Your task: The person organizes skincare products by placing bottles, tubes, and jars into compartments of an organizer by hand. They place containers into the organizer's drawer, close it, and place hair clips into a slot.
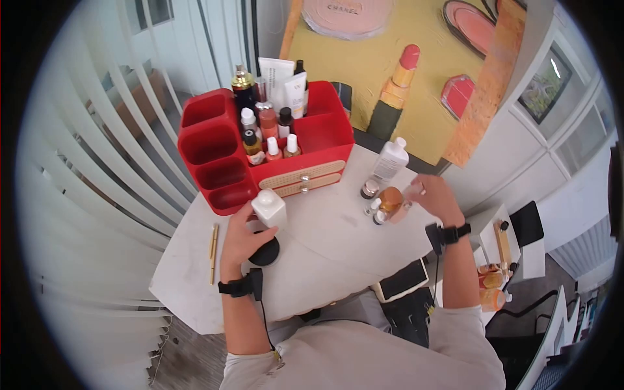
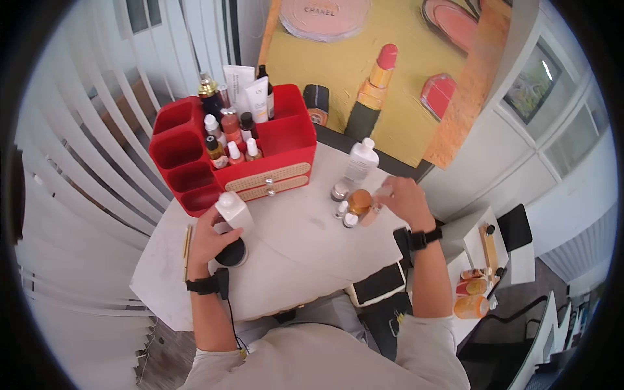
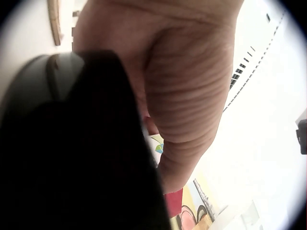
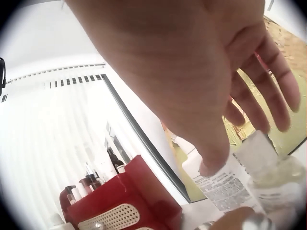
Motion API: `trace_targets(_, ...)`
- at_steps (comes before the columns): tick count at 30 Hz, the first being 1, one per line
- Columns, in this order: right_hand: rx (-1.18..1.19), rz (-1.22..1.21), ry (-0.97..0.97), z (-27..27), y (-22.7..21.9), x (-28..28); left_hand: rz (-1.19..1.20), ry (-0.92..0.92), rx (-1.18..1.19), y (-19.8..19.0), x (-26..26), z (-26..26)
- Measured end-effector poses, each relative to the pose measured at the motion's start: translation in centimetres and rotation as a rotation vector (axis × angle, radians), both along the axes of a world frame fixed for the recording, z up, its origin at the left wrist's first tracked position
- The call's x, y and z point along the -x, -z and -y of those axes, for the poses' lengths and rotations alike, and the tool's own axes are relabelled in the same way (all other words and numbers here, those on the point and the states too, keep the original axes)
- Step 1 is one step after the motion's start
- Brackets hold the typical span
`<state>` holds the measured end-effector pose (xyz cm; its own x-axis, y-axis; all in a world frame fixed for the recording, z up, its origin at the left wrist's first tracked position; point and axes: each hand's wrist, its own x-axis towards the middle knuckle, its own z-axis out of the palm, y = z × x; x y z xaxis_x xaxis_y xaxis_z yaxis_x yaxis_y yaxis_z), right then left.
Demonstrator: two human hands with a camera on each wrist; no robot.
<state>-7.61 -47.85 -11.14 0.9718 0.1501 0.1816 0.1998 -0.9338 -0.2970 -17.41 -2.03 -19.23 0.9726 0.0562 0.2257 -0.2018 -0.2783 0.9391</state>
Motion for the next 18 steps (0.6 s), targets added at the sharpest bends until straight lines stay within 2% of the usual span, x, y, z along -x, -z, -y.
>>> trace_targets(3,-0.071,0.018,-0.050,2.4,1.4,-0.9,-0.009,0.002,-0.015,-0.6,0.2,0.2)
trace_targets(5,-0.018,0.179,0.131,2.0,-1.6,-0.6,0.016,0.019,-0.002,-0.6,0.1,0.1)
trace_targets(7,-0.122,0.268,0.165,-0.4,-7.2,-0.6,0.008,0.010,-0.004,-0.6,0.1,0.1)
trace_targets(9,-0.222,0.509,-0.083,-3.1,-11.3,-1.7,-0.020,0.014,-0.002,-0.6,0.1,0.1)
trace_targets(11,-0.391,0.510,-0.231,-7.2,-14.2,-3.6,-0.018,0.016,-0.005,-0.6,0.1,0.0)
trace_targets(13,-0.439,0.427,-0.509,-10.5,-14.8,-7.5,-0.010,0.025,-0.012,-0.5,0.0,0.1)
trace_targets(17,0.016,0.461,-0.606,-17.4,-13.1,-14.8,0.026,0.017,-0.022,-0.6,-0.1,0.6)
trace_targets(18,0.007,0.467,-0.603,-18.7,-12.7,-15.6,0.036,0.008,0.005,-0.7,0.0,0.7)
